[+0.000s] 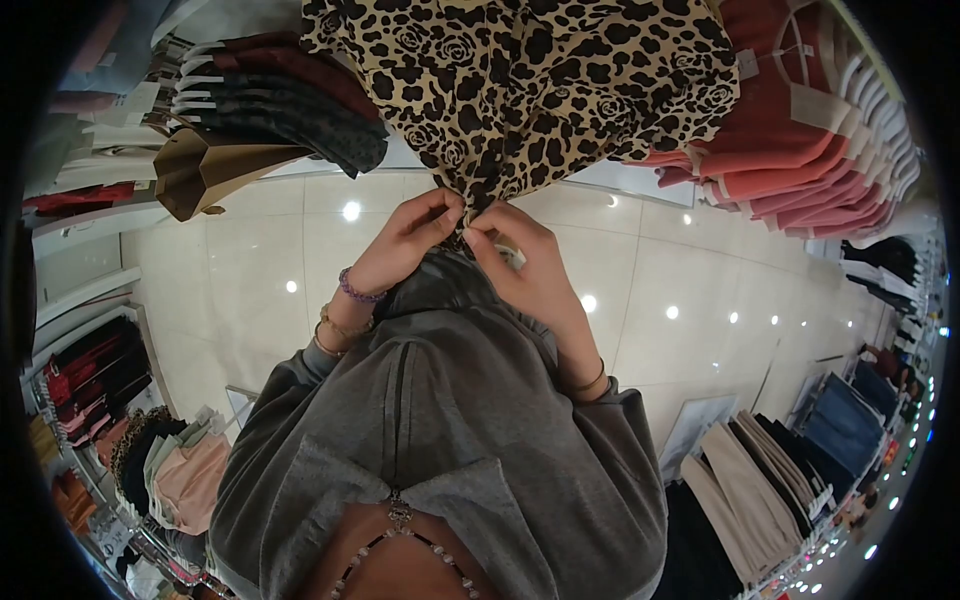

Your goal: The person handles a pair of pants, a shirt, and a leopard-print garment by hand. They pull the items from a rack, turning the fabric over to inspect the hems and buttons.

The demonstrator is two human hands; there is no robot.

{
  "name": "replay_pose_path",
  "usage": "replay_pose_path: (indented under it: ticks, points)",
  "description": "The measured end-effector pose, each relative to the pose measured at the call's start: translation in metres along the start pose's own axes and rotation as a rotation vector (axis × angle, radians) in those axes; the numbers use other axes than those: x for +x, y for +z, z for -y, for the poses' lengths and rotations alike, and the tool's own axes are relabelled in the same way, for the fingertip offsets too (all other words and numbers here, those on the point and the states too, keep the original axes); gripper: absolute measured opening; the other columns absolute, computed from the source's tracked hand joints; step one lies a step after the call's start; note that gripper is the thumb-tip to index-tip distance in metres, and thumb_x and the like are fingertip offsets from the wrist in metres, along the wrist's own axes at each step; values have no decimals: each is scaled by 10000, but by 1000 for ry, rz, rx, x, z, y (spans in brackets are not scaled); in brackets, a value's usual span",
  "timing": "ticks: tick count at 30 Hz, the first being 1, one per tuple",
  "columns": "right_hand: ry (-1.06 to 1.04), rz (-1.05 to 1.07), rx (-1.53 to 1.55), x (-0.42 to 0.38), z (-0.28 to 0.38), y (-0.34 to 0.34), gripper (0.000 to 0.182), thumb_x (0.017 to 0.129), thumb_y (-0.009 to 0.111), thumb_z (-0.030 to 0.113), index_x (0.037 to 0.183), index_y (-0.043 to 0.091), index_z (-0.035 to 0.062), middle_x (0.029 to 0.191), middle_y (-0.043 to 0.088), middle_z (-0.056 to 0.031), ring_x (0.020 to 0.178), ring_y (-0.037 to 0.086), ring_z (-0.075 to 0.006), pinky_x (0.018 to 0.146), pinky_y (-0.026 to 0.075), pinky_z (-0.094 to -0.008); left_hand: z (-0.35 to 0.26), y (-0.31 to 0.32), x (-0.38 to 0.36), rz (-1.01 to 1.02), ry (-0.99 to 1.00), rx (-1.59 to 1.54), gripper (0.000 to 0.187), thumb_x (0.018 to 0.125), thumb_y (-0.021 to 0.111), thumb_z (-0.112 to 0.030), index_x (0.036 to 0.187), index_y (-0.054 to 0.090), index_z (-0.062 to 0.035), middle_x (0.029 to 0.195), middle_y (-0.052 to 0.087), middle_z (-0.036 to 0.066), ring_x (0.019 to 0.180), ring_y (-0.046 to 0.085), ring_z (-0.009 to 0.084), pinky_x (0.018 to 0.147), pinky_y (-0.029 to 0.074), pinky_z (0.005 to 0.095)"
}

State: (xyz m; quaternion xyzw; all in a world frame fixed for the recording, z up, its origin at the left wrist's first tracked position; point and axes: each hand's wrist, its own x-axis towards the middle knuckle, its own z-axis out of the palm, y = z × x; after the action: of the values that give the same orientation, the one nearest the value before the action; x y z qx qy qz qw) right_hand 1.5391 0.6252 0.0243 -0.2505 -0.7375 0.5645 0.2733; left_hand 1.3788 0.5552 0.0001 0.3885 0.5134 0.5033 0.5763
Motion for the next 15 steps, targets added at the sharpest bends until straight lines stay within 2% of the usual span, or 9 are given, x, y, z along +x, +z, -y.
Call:
replay_pose_path:
  ticks: [1, 4, 7, 10, 11, 14, 15]
  points:
    - [-2, -8, -2, 0, 0, 0, 32, 820, 554, -53, 848, 539, -46, 774, 527, -81, 687, 527, -131, 638, 438, -220, -1, 0, 0, 10, -16, -5, 112, 943, 468, -128, 893, 489, -29, 829, 440, -48, 782, 369, 50, 709, 333, 182]
    - [9, -31, 46, -3, 2, 1, 37, 818, 558, -53, 849, 540, -44, 779, 524, -81, 691, 523, -134, 647, 434, -224, 6, -2, 1, 38, -36, 14, 130, 935, 472, -125, 967, 518, -8, 894, 513, -24, 846, 441, 61, 757, 378, 209]
    - [14, -21, 157, -8, 12, 1, 39, 817, 562, -46, 849, 541, -37, 782, 519, -78, 690, 509, -139, 644, 421, -232, 38, 2, 5, -53, -123, 254, 181, 906, 513, -147, 1011, 555, -6, 947, 599, 34, 874, 523, 113, 767, 418, 254]
    - [-50, 30, 185, -5, 24, 3, 44, 817, 561, -40, 850, 534, -30, 788, 515, -76, 702, 494, -148, 651, 403, -242, 32, 8, -9, -30, -299, 154, 279, 901, 504, -156, 1124, 526, 10, 1059, 602, 102, 984, 536, 152, 858, 415, 273]
    - [-59, 29, 196, -3, 23, 2, 47, 817, 560, -40, 851, 531, -28, 796, 514, -77, 710, 489, -151, 656, 396, -244, 13, 7, -8, 22, -365, 136, 362, 897, 513, -165, 1204, 477, 23, 1107, 578, 118, 1064, 507, 154, 922, 384, 257]
    - [11, 4, 291, -6, 15, -4, 42, 818, 544, -27, 842, 511, -22, 907, 507, -90, 808, 467, -158, 720, 371, -248, 33, -3, 4, -196, -289, -99, 419, 897, 540, -245, 1199, 444, 29, 1105, 555, 88, 977, 530, 133, 833, 427, 278]
    - [32, -14, 330, -7, 13, -5, 37, 818, 540, -21, 836, 508, -20, 932, 501, -93, 823, 460, -157, 728, 366, -247, 23, -4, 8, -185, -148, -167, 289, 903, 533, -213, 1100, 473, -10, 971, 545, 39, 867, 510, 99, 752, 418, 238]
